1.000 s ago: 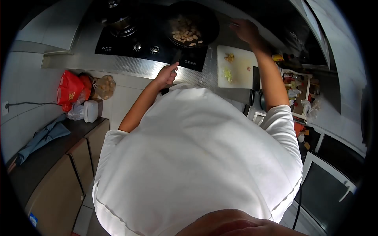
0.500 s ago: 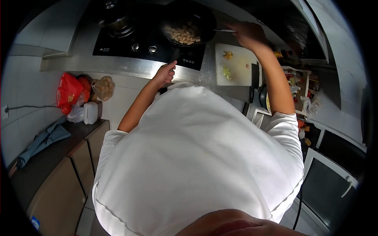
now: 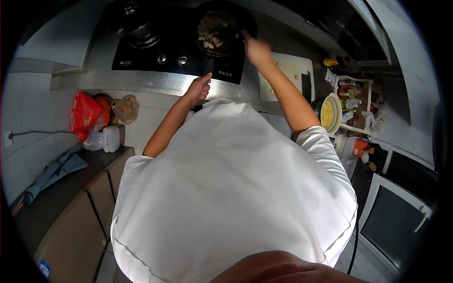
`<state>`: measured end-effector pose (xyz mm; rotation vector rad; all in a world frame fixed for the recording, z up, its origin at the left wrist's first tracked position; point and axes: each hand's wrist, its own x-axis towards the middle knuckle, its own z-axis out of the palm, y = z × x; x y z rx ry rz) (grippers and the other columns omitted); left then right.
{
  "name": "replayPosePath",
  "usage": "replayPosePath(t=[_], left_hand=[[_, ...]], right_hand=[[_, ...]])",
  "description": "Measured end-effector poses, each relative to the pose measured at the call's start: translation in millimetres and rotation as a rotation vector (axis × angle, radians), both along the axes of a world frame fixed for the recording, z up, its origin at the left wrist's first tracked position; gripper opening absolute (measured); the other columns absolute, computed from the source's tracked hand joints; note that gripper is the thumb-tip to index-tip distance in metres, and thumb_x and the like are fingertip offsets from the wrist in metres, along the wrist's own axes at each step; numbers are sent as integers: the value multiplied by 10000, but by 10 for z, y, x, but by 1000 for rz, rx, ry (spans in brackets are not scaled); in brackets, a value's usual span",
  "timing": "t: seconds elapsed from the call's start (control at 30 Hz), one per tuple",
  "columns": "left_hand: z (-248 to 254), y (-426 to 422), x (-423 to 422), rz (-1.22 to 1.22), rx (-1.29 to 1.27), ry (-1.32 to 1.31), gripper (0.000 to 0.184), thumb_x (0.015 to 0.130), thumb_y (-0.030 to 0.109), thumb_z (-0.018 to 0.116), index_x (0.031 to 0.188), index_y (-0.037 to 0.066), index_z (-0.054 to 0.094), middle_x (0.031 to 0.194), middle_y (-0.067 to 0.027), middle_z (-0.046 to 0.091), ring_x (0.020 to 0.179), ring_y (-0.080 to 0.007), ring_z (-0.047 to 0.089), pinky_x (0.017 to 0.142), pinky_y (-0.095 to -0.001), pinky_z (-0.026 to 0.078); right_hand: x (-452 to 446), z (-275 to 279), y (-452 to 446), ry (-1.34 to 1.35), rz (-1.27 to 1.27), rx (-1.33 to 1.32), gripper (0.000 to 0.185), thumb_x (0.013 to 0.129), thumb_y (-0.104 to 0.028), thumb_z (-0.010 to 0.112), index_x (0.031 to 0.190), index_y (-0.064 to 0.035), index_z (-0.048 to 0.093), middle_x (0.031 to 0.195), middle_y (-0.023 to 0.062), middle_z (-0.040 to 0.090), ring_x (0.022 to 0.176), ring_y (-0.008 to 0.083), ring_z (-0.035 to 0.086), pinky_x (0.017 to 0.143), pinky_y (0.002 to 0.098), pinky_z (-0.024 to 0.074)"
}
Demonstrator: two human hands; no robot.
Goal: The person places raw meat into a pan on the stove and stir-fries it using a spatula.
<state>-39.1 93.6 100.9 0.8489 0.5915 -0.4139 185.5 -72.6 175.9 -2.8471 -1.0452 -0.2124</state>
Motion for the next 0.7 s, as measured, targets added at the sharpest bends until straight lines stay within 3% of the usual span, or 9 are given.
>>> replayPosePath(t=[0.23, 0.37, 0.5, 0.67, 0.7], left_hand=[[2, 9, 9, 8, -2, 18, 352, 951, 472, 619, 883, 165, 464, 578, 90, 310, 433, -29, 200, 381, -212, 134], [12, 19, 16, -6, 14, 18, 350, 959, 478, 605, 887, 164, 466, 570, 91, 301, 431, -32, 197, 379, -213, 133], [-17, 25, 25, -17, 13, 6, 351, 959, 480, 603, 892, 164, 465, 571, 91, 301, 432, -32, 194, 379, -213, 132], [0, 50, 22, 9, 8, 18, 342, 945, 450, 638, 875, 165, 462, 577, 90, 319, 431, -31, 197, 385, -219, 134], [5, 52, 23, 10, 9, 18, 342, 945, 450, 638, 875, 165, 462, 577, 90, 319, 431, -31, 197, 385, -219, 134]], right_hand=[[-115, 996, -512, 101, 97, -120, 416, 940, -273, 594, 1355, -291, 581, 914, 142, 705, 800, 340, 683, 680, 424, 560], [-182, 1404, -698, -42, 179, -93, 402, 899, -217, 638, 1298, -269, 637, 942, 122, 711, 853, 321, 686, 723, 406, 559], [-283, 1094, -506, -19, 123, -234, 395, 848, -203, 676, 1241, -243, 677, 907, 137, 708, 828, 319, 689, 718, 411, 562], [-218, 543, -105, -23, -96, -73, 326, 877, -209, 598, 1196, -204, 668, 830, 139, 703, 791, 324, 699, 659, 464, 554], [-123, 396, -41, -3, -160, -45, 367, 889, -246, 603, 1254, -221, 635, 844, 137, 708, 788, 329, 699, 657, 466, 558]])
